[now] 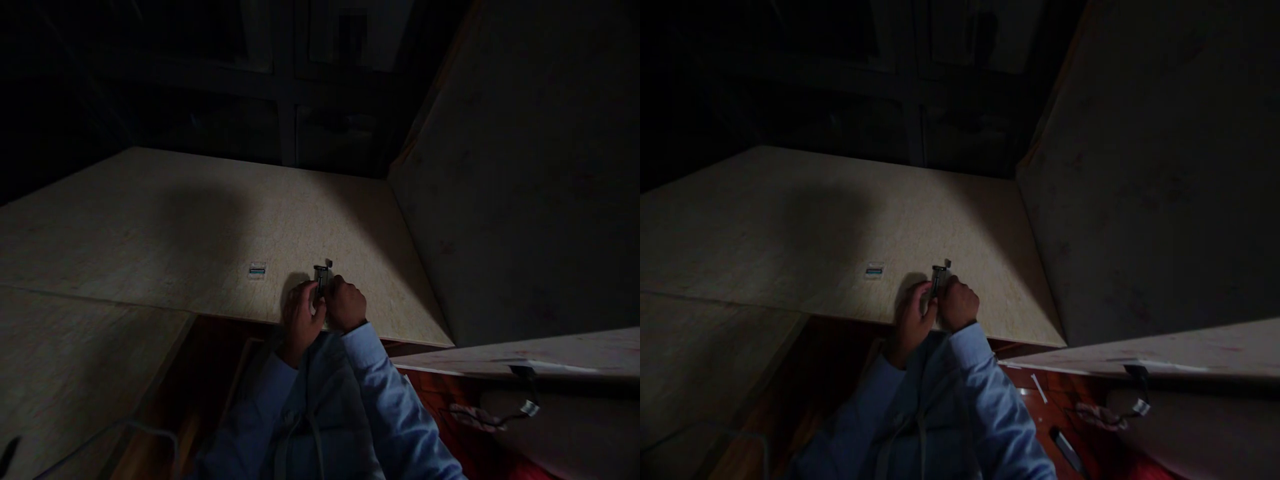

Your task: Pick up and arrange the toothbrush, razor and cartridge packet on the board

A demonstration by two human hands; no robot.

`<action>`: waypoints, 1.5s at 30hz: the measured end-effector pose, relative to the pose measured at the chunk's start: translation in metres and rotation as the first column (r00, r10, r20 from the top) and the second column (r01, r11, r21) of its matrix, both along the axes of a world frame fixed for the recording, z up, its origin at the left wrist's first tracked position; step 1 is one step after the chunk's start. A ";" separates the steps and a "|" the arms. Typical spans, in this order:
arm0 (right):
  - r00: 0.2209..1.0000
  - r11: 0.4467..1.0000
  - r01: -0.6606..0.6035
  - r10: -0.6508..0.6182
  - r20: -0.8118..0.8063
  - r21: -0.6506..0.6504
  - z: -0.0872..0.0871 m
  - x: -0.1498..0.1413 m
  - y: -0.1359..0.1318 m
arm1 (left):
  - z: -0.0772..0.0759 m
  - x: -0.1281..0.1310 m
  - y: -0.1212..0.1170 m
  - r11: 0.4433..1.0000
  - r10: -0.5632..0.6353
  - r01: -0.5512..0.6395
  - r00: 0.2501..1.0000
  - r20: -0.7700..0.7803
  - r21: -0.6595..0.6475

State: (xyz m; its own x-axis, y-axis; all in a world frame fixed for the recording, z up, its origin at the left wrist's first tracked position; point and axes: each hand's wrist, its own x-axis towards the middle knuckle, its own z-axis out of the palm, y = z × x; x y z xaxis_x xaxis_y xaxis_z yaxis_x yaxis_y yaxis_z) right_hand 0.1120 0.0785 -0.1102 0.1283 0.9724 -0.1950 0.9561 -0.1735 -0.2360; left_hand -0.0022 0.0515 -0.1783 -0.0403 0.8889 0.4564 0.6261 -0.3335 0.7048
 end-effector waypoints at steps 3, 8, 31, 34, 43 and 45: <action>0.999 0.999 -0.042 0.042 -0.022 -0.017 0.001 -0.017 0.004 | -0.005 -0.005 -0.003 0.993 0.084 -0.079 0.995 -0.060 0.087; 0.997 0.997 -0.076 0.077 -0.027 0.010 -0.003 -0.026 0.006 | -0.003 -0.016 -0.012 0.987 0.147 -0.137 0.980 -0.133 0.082; 0.997 0.993 -0.082 0.082 0.004 0.088 -0.016 0.000 -0.002 | 0.002 -0.155 0.070 0.986 -0.126 0.092 0.955 -0.267 -0.139; 0.997 0.993 -0.074 0.075 -0.003 0.096 -0.018 0.003 -0.003 | 0.002 -0.137 0.069 0.983 -0.149 0.111 0.948 -0.283 -0.144; 0.998 0.977 -0.036 0.044 -0.034 0.211 -0.037 0.007 -0.007 | 0.016 -0.098 0.050 0.989 -0.136 0.122 0.970 -0.201 -0.082; 0.997 0.972 -0.034 0.051 -0.066 0.234 -0.039 0.008 -0.007 | 0.022 -0.093 0.042 0.983 -0.165 0.148 0.971 -0.170 -0.106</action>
State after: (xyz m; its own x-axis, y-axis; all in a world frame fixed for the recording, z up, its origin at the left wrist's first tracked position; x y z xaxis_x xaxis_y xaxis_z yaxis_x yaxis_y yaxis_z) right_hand 0.1204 0.0712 -0.1497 0.0802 0.9963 0.0302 0.9409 -0.0657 -0.3323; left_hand -0.0948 0.0938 -0.1559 0.1772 0.9162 0.3594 0.6892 -0.3763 0.6193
